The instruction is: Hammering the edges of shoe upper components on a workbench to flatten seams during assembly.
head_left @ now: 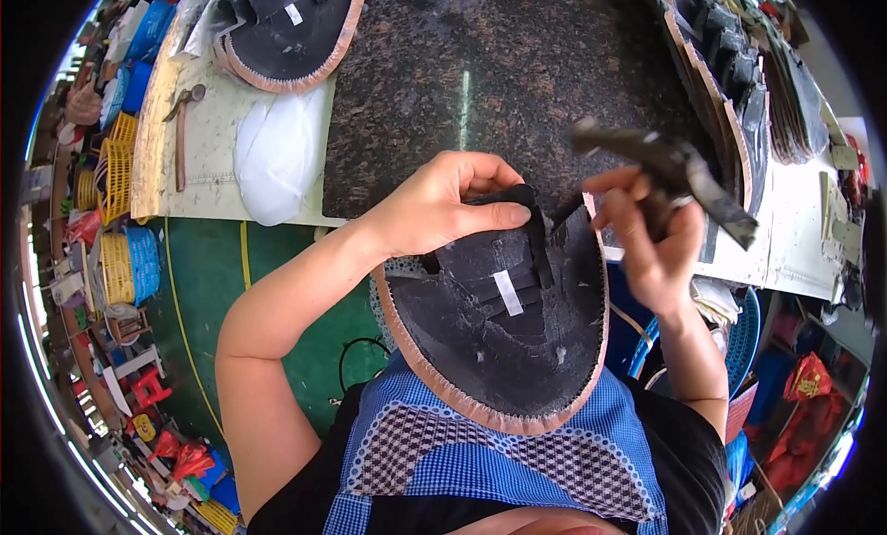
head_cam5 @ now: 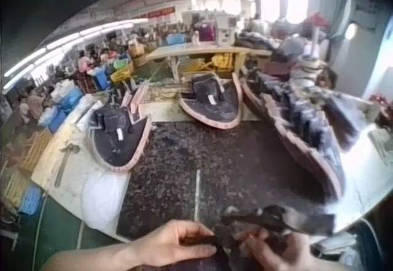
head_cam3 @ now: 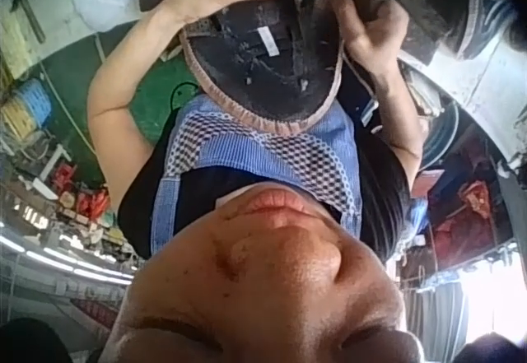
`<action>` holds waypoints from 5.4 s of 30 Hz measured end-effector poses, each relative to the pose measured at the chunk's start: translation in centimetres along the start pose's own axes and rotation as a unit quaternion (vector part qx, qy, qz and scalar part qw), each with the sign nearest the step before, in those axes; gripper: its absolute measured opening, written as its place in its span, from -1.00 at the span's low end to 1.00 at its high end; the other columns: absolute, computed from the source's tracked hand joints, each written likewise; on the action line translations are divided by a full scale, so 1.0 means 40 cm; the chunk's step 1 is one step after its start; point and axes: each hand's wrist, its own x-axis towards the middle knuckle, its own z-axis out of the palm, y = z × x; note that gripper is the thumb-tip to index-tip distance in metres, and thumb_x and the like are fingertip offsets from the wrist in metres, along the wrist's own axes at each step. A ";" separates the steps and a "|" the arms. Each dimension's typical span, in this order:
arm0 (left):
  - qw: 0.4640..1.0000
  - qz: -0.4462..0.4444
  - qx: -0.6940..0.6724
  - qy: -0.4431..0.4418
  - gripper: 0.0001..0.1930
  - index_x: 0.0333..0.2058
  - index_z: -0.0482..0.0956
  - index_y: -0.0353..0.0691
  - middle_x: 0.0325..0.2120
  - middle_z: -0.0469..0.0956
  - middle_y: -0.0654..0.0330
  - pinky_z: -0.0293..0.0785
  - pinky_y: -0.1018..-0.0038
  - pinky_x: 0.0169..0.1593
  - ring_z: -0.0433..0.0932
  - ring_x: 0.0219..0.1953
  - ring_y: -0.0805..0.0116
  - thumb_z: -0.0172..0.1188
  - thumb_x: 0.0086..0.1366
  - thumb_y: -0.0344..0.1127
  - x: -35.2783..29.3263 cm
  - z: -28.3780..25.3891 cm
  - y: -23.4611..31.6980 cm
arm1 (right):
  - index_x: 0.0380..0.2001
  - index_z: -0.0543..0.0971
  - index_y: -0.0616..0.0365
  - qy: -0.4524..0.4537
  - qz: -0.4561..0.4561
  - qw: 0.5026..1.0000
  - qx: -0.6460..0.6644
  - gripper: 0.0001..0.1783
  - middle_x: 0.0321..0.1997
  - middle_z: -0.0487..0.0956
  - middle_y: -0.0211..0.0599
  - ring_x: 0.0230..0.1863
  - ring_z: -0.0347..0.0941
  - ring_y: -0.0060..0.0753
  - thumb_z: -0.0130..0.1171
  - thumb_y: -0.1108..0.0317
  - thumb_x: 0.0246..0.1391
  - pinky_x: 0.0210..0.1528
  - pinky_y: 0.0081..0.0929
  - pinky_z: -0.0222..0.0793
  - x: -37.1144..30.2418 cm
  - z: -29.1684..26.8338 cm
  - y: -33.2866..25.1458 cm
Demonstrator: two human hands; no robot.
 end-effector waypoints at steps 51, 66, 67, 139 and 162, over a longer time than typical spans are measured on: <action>0.846 0.335 0.414 -0.029 -0.77 -0.40 0.68 -0.28 -0.45 0.55 0.23 0.46 0.43 -0.37 0.52 -0.40 0.27 0.49 -0.10 -0.45 0.141 -0.159 0.012 | -0.26 0.49 0.27 -0.286 -0.022 0.912 -0.292 -0.71 -0.60 0.54 -0.30 -0.68 0.54 -0.29 0.32 0.34 0.05 -0.68 -0.38 0.39 0.104 -0.028 0.017; 0.831 0.320 0.436 -0.131 -0.79 -0.35 0.65 -0.29 -0.45 0.53 0.23 0.51 0.36 -0.30 0.53 -0.38 0.22 0.41 -0.03 -0.45 0.184 -0.168 0.055 | -0.29 0.48 0.31 -0.316 -0.030 0.891 -0.324 -0.68 -0.68 0.43 -0.28 -0.71 0.48 -0.26 0.34 0.33 0.00 -0.69 -0.34 0.32 0.091 -0.036 -0.010; 0.823 0.328 0.443 -0.140 -0.84 -0.41 0.63 -0.28 -0.45 0.53 0.24 0.51 0.37 -0.34 0.54 -0.39 0.23 0.39 -0.02 -0.46 0.191 -0.167 0.057 | -0.29 0.47 0.31 -0.301 -0.012 0.905 -0.302 -0.69 -0.68 0.43 -0.27 -0.70 0.48 -0.25 0.33 0.34 0.00 -0.69 -0.34 0.31 0.082 -0.036 -0.006; 0.864 0.264 0.424 0.062 -0.83 -0.44 0.67 -0.27 -0.51 0.57 0.20 0.48 0.41 -0.41 0.53 -0.46 0.26 0.46 -0.07 -0.48 0.097 -0.115 0.023 | -0.38 0.54 0.20 -0.283 0.105 0.911 -0.280 -0.72 -0.47 0.49 -0.24 -0.59 0.41 -0.25 0.24 0.18 0.14 -0.47 -0.33 0.24 0.133 -0.039 -0.041; 0.789 0.325 0.517 0.075 -0.77 -0.37 0.66 -0.36 -0.44 0.53 0.18 0.53 0.42 -0.36 0.54 -0.39 0.25 0.35 -0.11 -0.52 0.060 -0.083 -0.005 | -0.23 0.52 0.21 -0.325 0.075 0.913 -0.234 -0.80 -0.59 0.49 -0.41 -0.65 0.46 -0.48 0.29 0.40 0.12 -0.63 -0.47 0.25 0.169 -0.036 -0.006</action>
